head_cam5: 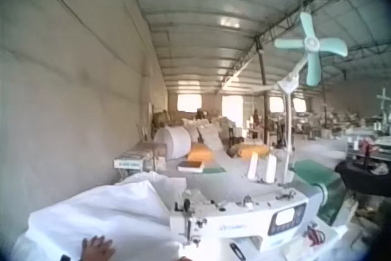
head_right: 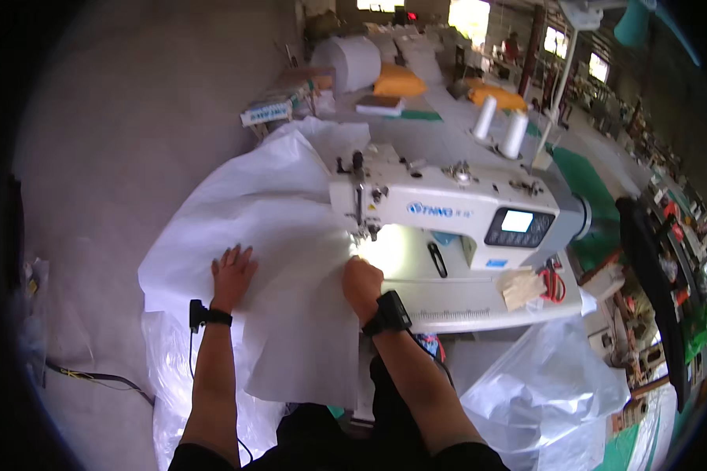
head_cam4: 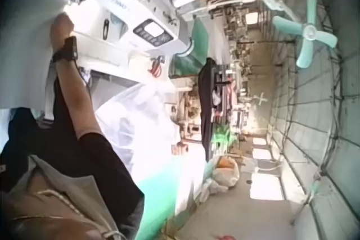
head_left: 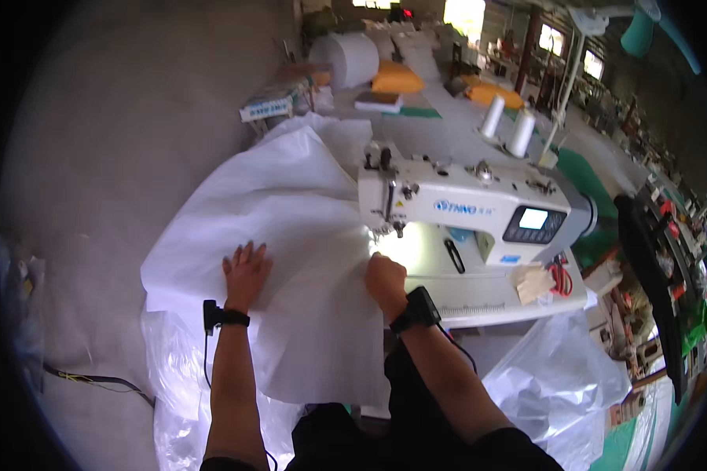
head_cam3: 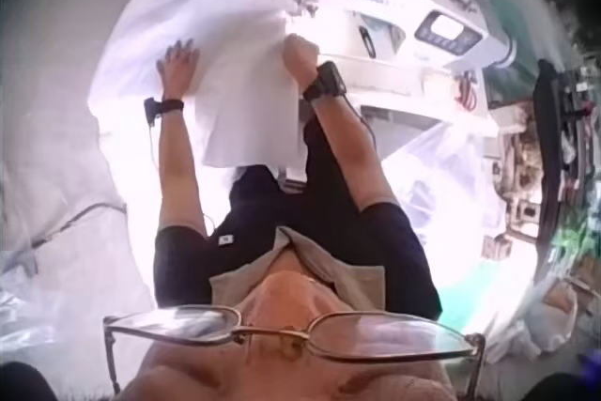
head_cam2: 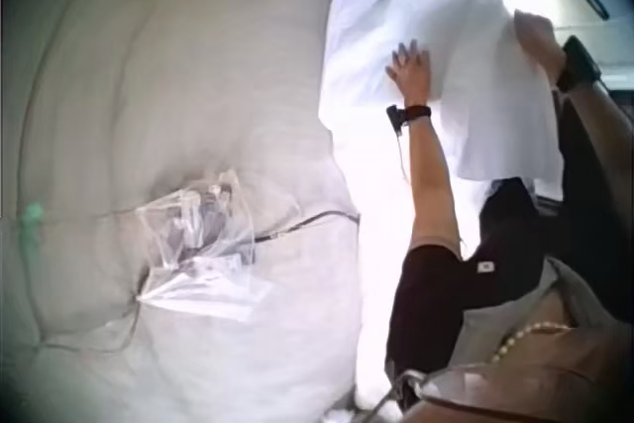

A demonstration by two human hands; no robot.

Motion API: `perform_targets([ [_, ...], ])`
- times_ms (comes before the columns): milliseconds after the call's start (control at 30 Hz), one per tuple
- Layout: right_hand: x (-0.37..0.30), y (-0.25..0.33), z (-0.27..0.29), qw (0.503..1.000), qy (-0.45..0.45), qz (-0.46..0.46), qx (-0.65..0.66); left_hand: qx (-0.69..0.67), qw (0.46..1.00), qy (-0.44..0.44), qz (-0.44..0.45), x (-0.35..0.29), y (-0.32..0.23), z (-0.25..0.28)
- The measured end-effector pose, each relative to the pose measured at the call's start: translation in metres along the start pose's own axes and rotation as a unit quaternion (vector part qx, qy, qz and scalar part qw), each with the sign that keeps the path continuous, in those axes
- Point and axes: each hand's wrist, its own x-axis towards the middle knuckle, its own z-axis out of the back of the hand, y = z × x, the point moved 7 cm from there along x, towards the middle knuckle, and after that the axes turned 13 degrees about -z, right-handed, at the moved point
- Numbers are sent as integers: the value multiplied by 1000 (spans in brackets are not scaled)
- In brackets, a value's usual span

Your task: The recorder is sewing along the edge of a large white plastic sheet using an industrial sewing machine.

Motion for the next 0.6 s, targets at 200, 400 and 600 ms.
perform_targets([
  [200, -66, -43, -4, 947, 16, 8, 320, 52, 995, -82, -10, 11, 8, 14],
  [400, -195, -73, -113, 710, 496, -104, 489, -121, 987, -101, -15, -106, -43, 40],
  [600, -173, -29, -127, 758, 461, 2, 461, -93, 995, -36, -21, -104, -31, 56],
])
